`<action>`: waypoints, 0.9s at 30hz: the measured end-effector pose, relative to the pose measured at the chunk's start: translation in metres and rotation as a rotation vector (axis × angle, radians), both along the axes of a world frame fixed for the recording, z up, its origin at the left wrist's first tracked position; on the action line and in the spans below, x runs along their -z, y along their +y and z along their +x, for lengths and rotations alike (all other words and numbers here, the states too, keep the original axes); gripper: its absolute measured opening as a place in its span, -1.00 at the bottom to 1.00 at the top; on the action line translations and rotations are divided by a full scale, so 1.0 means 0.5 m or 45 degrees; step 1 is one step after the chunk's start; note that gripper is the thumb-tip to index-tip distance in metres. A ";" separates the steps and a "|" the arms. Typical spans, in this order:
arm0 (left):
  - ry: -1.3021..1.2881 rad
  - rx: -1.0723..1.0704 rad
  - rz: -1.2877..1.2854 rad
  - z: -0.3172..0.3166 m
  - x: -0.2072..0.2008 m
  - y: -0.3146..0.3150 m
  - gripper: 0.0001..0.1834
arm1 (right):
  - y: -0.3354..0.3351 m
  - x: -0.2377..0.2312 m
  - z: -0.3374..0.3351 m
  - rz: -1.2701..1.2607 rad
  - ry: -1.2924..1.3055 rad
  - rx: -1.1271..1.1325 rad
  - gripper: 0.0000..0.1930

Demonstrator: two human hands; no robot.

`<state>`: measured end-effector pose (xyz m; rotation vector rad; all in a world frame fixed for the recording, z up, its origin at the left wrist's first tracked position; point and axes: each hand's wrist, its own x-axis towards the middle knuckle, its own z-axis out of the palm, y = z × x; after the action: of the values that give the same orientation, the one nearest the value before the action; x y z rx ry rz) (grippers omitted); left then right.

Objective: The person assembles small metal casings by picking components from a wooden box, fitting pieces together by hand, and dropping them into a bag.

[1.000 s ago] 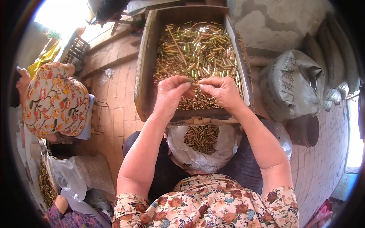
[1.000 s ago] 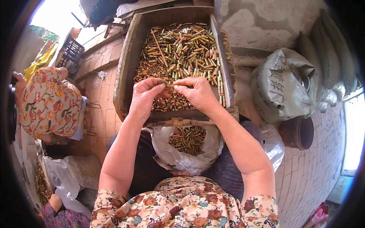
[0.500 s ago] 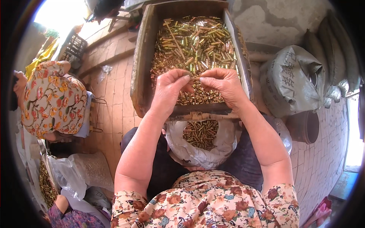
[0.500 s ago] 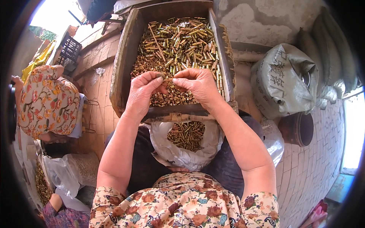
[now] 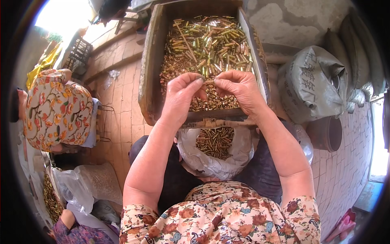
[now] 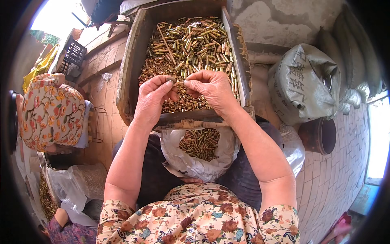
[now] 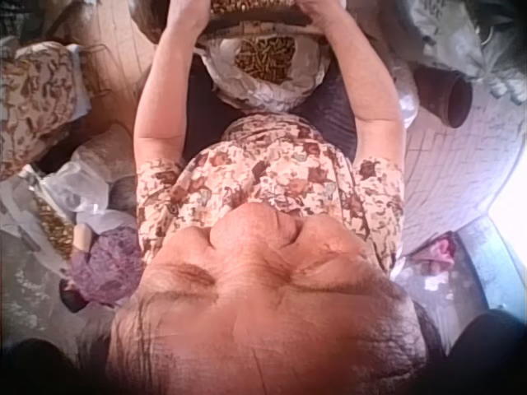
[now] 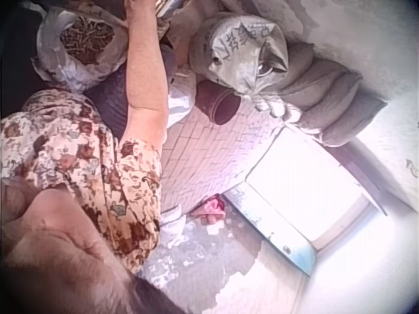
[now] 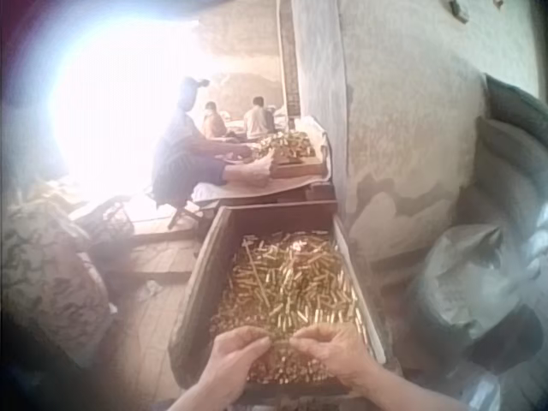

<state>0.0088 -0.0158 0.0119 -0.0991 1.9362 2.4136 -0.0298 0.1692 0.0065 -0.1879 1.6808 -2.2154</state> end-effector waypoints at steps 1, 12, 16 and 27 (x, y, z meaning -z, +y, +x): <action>0.009 0.000 0.005 0.001 -0.001 0.001 -0.87 | 0.001 -0.001 0.001 -0.002 0.001 -0.001 -0.90; 0.072 0.014 -0.057 0.012 0.003 0.005 -0.87 | 0.000 0.002 0.015 0.069 0.075 0.029 -0.89; 0.034 0.060 0.095 0.015 0.003 0.002 -0.87 | 0.015 0.007 0.006 -0.017 0.020 -0.046 -0.89; -0.005 0.198 0.453 0.031 0.023 0.008 -0.88 | 0.032 0.027 0.014 -0.355 -0.238 -0.271 -0.89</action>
<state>0.0244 -0.0118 0.0006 0.0574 1.4220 2.5981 -0.0228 0.1851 -0.0069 -0.2114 1.1940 -2.2197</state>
